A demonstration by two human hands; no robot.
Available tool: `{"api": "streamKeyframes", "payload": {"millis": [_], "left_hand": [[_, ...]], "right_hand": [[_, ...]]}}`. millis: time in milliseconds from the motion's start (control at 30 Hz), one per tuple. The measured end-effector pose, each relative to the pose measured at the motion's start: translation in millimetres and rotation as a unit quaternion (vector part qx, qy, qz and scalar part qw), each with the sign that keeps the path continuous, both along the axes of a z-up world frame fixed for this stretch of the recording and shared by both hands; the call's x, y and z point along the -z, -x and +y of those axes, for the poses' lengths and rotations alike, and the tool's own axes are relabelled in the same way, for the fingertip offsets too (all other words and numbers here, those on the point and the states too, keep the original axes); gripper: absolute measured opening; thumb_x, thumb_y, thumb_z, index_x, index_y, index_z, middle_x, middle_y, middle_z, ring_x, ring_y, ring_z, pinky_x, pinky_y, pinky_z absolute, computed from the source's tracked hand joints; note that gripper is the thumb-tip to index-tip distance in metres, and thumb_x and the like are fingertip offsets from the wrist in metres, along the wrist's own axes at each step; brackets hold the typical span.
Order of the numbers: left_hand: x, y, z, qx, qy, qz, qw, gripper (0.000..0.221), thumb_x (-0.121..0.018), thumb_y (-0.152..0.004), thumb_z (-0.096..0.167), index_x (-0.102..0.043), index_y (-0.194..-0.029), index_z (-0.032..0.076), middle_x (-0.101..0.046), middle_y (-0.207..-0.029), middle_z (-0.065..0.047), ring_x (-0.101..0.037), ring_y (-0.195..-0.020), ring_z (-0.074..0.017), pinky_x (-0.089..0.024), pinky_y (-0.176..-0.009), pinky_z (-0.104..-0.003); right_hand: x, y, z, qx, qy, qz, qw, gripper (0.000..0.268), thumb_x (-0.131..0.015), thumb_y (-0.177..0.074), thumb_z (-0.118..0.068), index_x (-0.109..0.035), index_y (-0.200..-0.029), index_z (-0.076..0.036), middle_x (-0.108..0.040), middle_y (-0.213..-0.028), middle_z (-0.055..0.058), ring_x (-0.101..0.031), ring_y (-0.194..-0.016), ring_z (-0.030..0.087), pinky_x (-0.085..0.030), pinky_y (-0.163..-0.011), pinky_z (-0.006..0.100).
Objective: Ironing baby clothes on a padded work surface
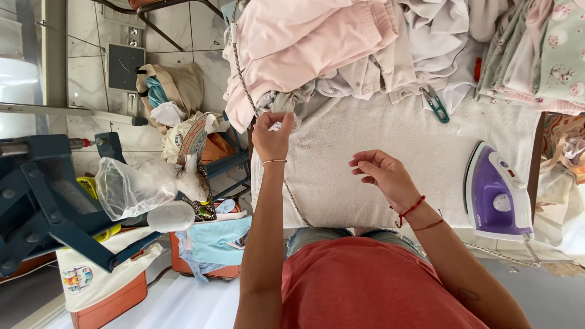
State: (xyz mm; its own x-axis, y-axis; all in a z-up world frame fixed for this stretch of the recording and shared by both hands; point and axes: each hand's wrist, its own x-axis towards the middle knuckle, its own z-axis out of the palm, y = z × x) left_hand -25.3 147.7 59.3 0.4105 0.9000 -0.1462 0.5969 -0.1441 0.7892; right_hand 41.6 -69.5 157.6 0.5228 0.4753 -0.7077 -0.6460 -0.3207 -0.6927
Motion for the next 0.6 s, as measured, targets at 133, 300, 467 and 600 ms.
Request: {"api": "streamKeyframes", "payload": {"millis": [133,300,467,600], "left_hand": [[-26,-4,3,0.023,-0.018,-0.071,0.997,0.014,-0.068,-0.062,0.024,-0.054,-0.061,0.02,-0.061,-0.066,0.004,-0.063,-0.077,-0.0172,-0.038,-0.09,-0.036],[-37,-10,-7,0.147,-0.075,-0.099,0.981,0.016,-0.069,-0.058,0.018,-0.054,-0.063,0.017,-0.062,-0.074,-0.005,-0.061,-0.082,-0.0261,-0.045,-0.076,-0.037],[-80,1,-22,0.221,-0.054,-0.216,0.949,0.015,-0.055,-0.068,0.0,-0.044,-0.069,0.011,-0.044,-0.061,0.001,-0.045,-0.057,-0.0107,-0.045,-0.072,-0.032],[-130,31,-54,0.246,0.068,-0.352,0.901,0.014,-0.054,-0.067,0.002,-0.043,-0.067,0.012,-0.045,-0.066,0.001,-0.049,-0.075,-0.0132,-0.025,-0.108,-0.049]], "right_hand": [[6,-4,8,-0.007,-0.003,-0.006,1.0,0.018,-0.053,-0.082,-0.009,-0.057,-0.099,-0.005,-0.062,-0.093,0.009,-0.059,-0.083,0.015,-0.044,-0.065,0.023],[12,-43,64,-0.149,-0.022,-0.644,0.75,0.02,-0.052,-0.081,0.0,-0.057,-0.1,-0.008,-0.047,-0.116,0.017,-0.043,-0.111,0.031,-0.036,-0.092,0.043],[-22,-111,147,-0.299,0.101,-0.734,0.602,0.051,-0.071,-0.073,-0.029,-0.05,-0.12,-0.024,-0.021,-0.137,0.018,-0.021,-0.125,0.035,-0.012,-0.093,0.065],[19,-168,152,-0.369,0.162,-0.696,0.595,0.086,-0.072,-0.061,-0.034,-0.03,-0.136,-0.024,-0.029,-0.13,0.018,-0.025,-0.119,0.034,-0.018,-0.084,0.068]]}}
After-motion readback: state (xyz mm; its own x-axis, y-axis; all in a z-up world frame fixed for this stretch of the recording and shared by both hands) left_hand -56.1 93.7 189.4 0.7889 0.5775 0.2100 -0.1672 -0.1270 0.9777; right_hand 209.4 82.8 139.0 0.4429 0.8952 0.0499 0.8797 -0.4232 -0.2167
